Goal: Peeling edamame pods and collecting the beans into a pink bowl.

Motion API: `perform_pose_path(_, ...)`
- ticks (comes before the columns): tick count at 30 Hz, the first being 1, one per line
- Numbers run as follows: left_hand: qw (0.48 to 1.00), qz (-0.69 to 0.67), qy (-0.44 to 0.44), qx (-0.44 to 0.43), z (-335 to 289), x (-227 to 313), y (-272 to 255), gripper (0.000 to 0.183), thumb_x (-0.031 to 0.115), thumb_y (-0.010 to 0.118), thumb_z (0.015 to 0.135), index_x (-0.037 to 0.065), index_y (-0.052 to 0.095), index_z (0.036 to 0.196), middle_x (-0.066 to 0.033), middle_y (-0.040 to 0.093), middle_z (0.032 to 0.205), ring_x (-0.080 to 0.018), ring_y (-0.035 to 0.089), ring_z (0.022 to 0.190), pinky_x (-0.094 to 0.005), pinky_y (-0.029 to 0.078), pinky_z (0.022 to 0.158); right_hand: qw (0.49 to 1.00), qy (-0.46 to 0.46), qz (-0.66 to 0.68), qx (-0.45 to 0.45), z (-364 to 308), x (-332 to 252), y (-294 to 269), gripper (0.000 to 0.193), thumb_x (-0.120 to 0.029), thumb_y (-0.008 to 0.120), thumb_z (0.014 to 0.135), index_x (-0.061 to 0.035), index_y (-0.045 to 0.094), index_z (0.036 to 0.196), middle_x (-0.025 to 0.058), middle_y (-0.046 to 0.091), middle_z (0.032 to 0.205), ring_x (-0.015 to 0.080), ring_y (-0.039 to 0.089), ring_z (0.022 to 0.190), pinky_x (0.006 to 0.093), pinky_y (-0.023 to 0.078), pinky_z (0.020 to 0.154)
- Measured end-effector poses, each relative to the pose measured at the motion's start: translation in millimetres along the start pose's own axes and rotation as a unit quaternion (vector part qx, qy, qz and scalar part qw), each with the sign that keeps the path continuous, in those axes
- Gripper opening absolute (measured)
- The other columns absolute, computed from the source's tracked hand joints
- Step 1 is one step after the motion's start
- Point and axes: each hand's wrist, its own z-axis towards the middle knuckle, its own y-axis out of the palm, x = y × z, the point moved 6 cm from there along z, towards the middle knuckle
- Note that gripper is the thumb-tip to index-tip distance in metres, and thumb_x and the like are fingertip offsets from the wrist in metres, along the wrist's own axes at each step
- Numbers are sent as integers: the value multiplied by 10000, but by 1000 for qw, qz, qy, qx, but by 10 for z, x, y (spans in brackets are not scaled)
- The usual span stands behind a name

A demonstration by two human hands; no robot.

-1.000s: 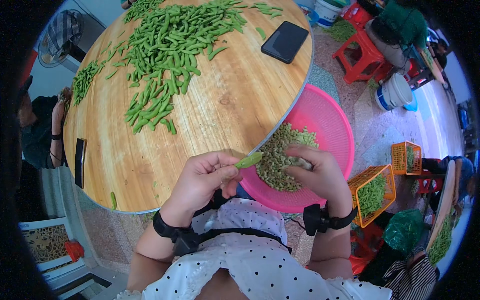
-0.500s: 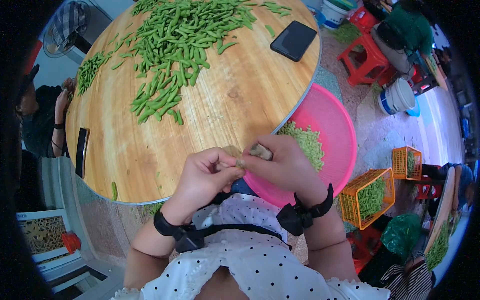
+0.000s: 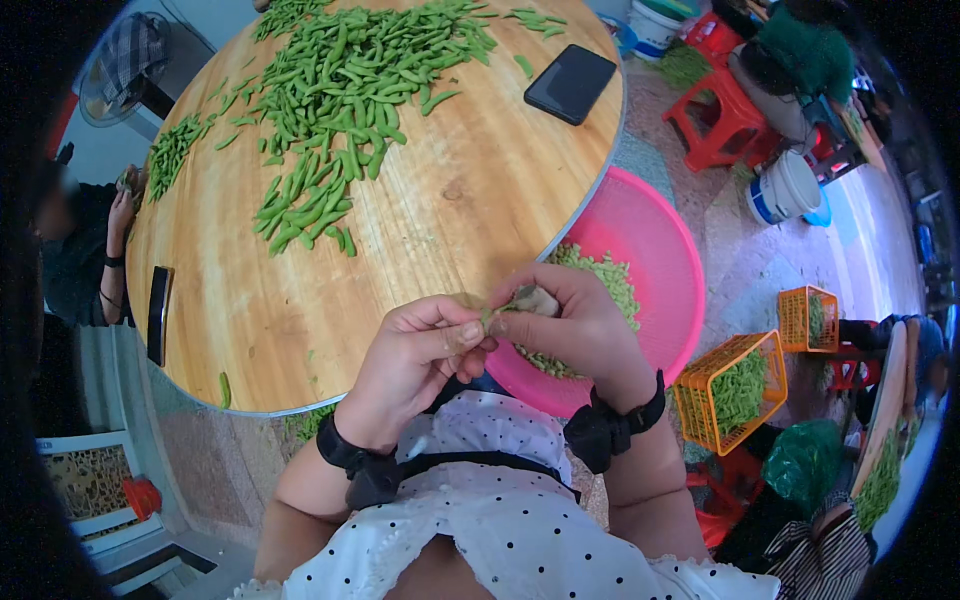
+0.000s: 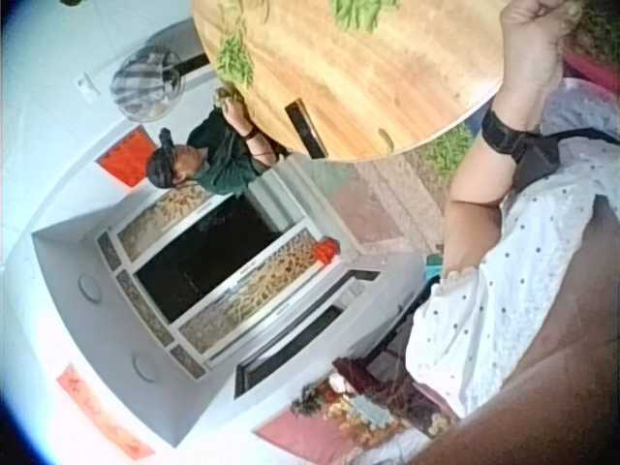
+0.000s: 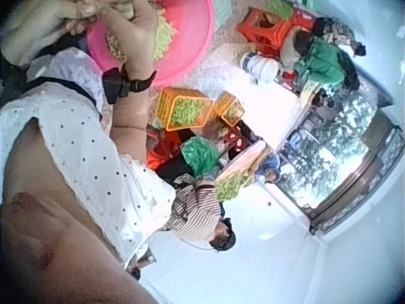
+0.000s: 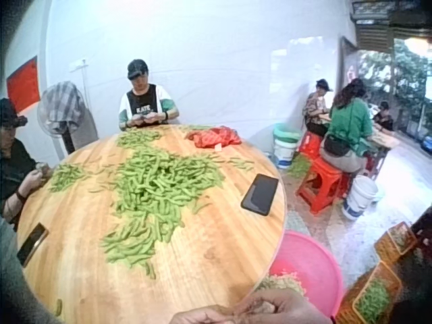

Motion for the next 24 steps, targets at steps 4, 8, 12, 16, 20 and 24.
perform_pose_path(4, 1000, -5, -15, -8, 13, -13, 57, 72, 43, 562, 822, -18, 586, 851, -78, 608, 761, -145, 587, 607, -225, 466, 543, 1000, 10, 16, -10, -70, 12, -30, 163, -75, 675, 728, -35, 578, 853, -27, 566, 730, 31, 503, 669, 197, 406, 595)
perform_pose_path(8, 999, 36, -18, -6, 13, -4, 98, 87, 56, 544, 837, -14, 585, 868, -68, 603, 750, -137, 589, 615, -219, 465, 548, 999, -31, -12, -2, -99, -10, -58, 166, -58, 666, 715, -30, 572, 849, -17, 561, 731, 45, 511, 685, 208, 414, 609)
perform_pose_path(12, 988, 156, 20, 5, 18, 20, 166, 107, 70, 532, 854, -19, 581, 884, -50, 601, 730, -113, 583, 615, -209, 459, 547, 999, -38, -12, 0, -125, -19, -78, 167, -51, 657, 709, -22, 570, 849, -9, 564, 737, 54, 514, 689, 213, 418, 615)
perform_pose_path(16, 969, 234, 72, 3, 7, 56, 233, 103, 58, 547, 848, -25, 577, 901, -48, 613, 726, -92, 574, 593, -207, 449, 525, 998, 48, 23, 19, -159, 35, -156, 160, -57, 650, 719, -21, 577, 856, -12, 564, 732, 42, 507, 666, 198, 405, 582)
perform_pose_path(20, 952, 285, 109, 20, 8, -4, 214, 99, 39, 576, 826, -25, 582, 901, -54, 620, 733, -87, 574, 588, -207, 445, 523, 997, 27, 42, 58, -185, 28, -149, 140, -49, 634, 735, -22, 576, 859, -12, 558, 719, 33, 500, 626, 183, 381, 528)
perform_pose_path(24, 979, 183, 85, 21, 83, -28, 220, 85, 38, 574, 825, -24, 588, 881, -51, 615, 714, -92, 572, 584, -205, 431, 519, 990, 22, 119, 73, -210, 74, -149, 141, -39, 622, 747, -18, 567, 875, -9, 565, 730, 42, 509, 642, 187, 389, 543)
